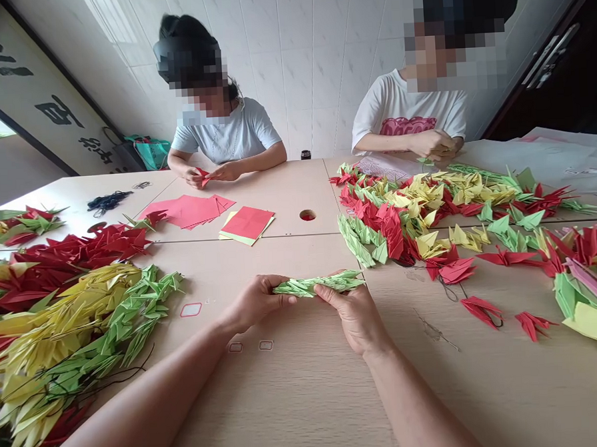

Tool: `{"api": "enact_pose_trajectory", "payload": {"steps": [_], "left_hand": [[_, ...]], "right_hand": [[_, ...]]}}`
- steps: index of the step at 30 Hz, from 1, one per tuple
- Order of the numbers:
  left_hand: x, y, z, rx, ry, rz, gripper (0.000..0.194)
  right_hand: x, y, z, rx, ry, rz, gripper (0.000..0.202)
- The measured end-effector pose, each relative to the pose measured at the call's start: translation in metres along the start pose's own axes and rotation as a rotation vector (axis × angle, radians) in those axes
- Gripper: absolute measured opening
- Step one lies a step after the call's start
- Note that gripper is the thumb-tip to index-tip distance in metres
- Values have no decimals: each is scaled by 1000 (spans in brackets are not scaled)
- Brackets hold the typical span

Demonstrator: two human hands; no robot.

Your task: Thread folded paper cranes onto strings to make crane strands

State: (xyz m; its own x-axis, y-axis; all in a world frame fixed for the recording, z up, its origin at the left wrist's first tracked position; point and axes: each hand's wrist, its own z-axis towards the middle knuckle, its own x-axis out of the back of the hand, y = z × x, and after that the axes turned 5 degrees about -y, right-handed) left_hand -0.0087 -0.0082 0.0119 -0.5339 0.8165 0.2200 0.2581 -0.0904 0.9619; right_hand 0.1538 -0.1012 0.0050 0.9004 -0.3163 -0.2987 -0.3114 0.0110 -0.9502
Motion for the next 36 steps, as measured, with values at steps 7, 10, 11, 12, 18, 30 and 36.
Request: {"api": "enact_pose_trajectory", "payload": {"steps": [7, 10, 11, 12, 18, 30, 36], "left_hand": [[-3, 5, -4, 9, -138, -182, 36], [-5, 6, -4, -21, -151, -111, 40], [-5, 7, -5, -36, -144, -65, 41], [-5, 7, -5, -57, -133, -13, 41], [-6, 13, -10, -181, -54, 211, 39], [-10, 0, -4, -253, 121, 519, 26], [-16, -1, -7, -388, 60, 614, 29]], "right_hand": [[0, -1, -1, -67, -44, 116, 23], [1, -1, -1, -86, -68, 94, 22], [1, 0, -1, -86, -82, 75, 21], [1, 0, -1, -84, -94, 59, 21], [-2, 0, -3, -42, -112, 28, 18], [-7, 7, -5, 58, -74, -228, 22], [-13, 6, -7, 23, -99, -246, 29]]}}
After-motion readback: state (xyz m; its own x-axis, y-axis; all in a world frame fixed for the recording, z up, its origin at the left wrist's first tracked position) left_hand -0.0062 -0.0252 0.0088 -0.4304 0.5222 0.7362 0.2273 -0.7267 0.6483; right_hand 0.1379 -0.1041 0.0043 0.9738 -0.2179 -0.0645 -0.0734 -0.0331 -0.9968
